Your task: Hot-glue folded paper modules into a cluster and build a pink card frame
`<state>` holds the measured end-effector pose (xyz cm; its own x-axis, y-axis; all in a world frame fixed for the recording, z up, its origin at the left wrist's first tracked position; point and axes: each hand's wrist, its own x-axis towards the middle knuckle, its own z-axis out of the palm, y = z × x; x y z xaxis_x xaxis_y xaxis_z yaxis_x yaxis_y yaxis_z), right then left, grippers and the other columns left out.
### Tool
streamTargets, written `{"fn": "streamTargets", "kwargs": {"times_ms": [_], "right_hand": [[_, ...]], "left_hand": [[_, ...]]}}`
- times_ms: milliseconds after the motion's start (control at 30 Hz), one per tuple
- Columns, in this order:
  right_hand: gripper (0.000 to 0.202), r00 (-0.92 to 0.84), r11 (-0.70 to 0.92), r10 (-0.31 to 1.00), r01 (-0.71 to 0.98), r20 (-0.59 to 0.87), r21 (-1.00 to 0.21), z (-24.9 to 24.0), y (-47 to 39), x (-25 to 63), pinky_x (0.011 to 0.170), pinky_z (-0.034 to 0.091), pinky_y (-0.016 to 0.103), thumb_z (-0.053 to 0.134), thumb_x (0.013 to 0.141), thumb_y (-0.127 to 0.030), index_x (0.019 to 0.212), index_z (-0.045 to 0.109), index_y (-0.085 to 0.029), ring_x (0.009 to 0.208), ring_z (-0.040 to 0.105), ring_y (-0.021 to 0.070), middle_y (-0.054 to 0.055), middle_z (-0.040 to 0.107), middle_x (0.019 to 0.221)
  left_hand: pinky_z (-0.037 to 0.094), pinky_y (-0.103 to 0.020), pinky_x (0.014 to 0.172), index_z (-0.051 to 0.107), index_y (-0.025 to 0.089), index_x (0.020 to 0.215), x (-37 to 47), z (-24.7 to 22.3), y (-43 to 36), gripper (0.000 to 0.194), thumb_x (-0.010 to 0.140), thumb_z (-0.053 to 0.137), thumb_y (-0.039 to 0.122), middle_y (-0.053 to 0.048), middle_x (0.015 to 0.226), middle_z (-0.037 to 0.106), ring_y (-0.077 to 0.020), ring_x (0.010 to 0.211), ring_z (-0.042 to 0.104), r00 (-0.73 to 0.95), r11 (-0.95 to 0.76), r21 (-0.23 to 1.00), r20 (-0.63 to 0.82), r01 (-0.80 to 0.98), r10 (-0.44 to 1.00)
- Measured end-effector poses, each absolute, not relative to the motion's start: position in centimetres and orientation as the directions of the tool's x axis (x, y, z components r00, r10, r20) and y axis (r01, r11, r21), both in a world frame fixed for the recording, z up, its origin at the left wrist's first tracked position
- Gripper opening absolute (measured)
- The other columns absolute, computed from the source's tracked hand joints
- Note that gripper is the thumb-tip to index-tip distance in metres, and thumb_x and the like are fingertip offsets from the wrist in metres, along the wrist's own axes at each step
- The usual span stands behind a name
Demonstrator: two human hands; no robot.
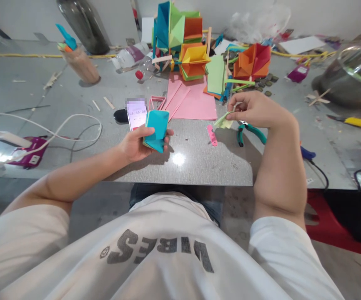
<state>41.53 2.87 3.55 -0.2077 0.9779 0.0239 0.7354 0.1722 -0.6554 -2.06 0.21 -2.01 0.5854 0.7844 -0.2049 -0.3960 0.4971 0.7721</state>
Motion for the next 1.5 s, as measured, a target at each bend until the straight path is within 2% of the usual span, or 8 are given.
{"fn": "streamTargets", "kwargs": {"times_ms": [100,267,567,767,1000,1167,1267,1500], "right_hand": [[0.034,-0.242,0.424,0.906,0.555,0.348,-0.716,3.3,1.8,38.2,0.073,0.058,0.028,0.103,0.098,-0.033,0.102,0.073,-0.017,0.079,0.078,0.0071,0.008,0.092,0.115],[0.022,-0.374,0.816,0.509,0.496,0.775,-0.296,0.6,0.3,30.5,0.080,0.070,0.039,0.094,0.100,-0.025,0.099,0.072,-0.029,0.105,0.087,0.0232,0.006,0.093,0.121],[0.016,-0.672,0.885,0.361,0.465,0.647,-0.012,-5.4,-1.5,25.0,0.073,0.056,0.031,0.060,0.113,-0.016,0.112,0.072,-0.027,0.106,0.081,0.0192,0.010,0.084,0.141],[0.019,-0.679,0.882,0.387,0.470,0.624,-0.037,-3.0,-1.4,26.2,0.071,0.051,0.032,0.076,0.113,-0.045,0.109,0.075,-0.026,0.094,0.081,0.0196,0.009,0.087,0.133],[0.032,-0.267,0.625,0.627,0.733,0.732,-0.268,3.5,-4.7,34.1,0.084,0.063,0.043,0.078,0.110,-0.054,0.089,0.074,-0.030,0.087,0.082,0.0262,0.007,0.086,0.090],[0.048,0.285,-0.127,0.874,0.915,0.394,-0.382,2.8,-10.6,46.3,0.093,0.064,0.053,0.070,0.108,-0.065,0.134,0.081,-0.027,0.118,0.083,0.0376,0.025,0.087,0.138],[0.078,0.457,-0.432,0.885,0.877,0.088,-0.210,0.2,-12.8,53.2,0.118,0.060,0.063,0.080,0.099,-0.058,0.161,0.070,-0.012,0.143,0.075,0.0473,0.037,0.079,0.151],[0.060,0.387,-0.372,0.921,0.910,0.049,-0.185,-4.4,-12.7,57.3,0.115,0.061,0.066,0.061,0.104,-0.048,0.155,0.068,-0.016,0.136,0.079,0.0502,0.038,0.079,0.149]], "left_hand": [[0.074,-0.046,0.092,0.083,0.013,0.128,-2.0,-1.8,0.1,0.053,0.077,0.079,0.025,-0.017,0.118,0.093,-0.0275,0.092,0.086,0.546,0.476,0.771,-0.202,-0.424,0.813],[0.073,-0.052,0.111,0.085,0.012,0.126,-2.0,-1.2,0.7,0.052,0.078,0.069,0.026,-0.015,0.113,0.094,-0.0294,0.094,0.090,0.428,0.438,0.724,-0.216,-0.532,0.877],[0.073,-0.050,0.108,0.084,0.016,0.119,-2.2,0.0,0.7,0.041,0.089,0.062,0.034,-0.016,0.116,0.094,-0.0352,0.110,0.093,0.384,0.420,0.709,-0.224,-0.567,0.896],[0.072,-0.046,0.100,0.086,0.010,0.113,-1.6,-0.5,0.4,0.041,0.087,0.064,0.033,-0.021,0.124,0.093,-0.0347,0.107,0.092,0.384,0.417,0.777,-0.244,-0.472,0.890],[0.065,-0.031,0.071,0.082,0.017,0.102,-1.8,-1.3,0.6,0.025,0.081,0.086,0.030,-0.008,0.099,0.085,-0.0201,0.079,0.079,0.443,0.406,0.825,-0.217,-0.393,0.870],[0.063,-0.030,0.070,0.076,0.020,0.103,-2.0,-1.9,0.7,0.035,0.085,0.102,0.037,-0.004,0.095,0.080,-0.0156,0.073,0.071,0.556,0.464,0.798,-0.201,-0.385,0.807],[0.067,-0.035,0.079,0.077,0.022,0.114,-1.9,-1.8,0.7,0.042,0.094,0.099,0.053,-0.006,0.099,0.084,-0.0195,0.077,0.077,0.560,0.533,0.755,-0.270,-0.382,0.783],[0.071,-0.040,0.089,0.079,0.013,0.124,-1.9,-1.0,0.7,0.042,0.087,0.075,0.033,-0.017,0.105,0.089,-0.0267,0.087,0.085,0.599,0.624,0.636,-0.301,-0.453,0.742]]}}
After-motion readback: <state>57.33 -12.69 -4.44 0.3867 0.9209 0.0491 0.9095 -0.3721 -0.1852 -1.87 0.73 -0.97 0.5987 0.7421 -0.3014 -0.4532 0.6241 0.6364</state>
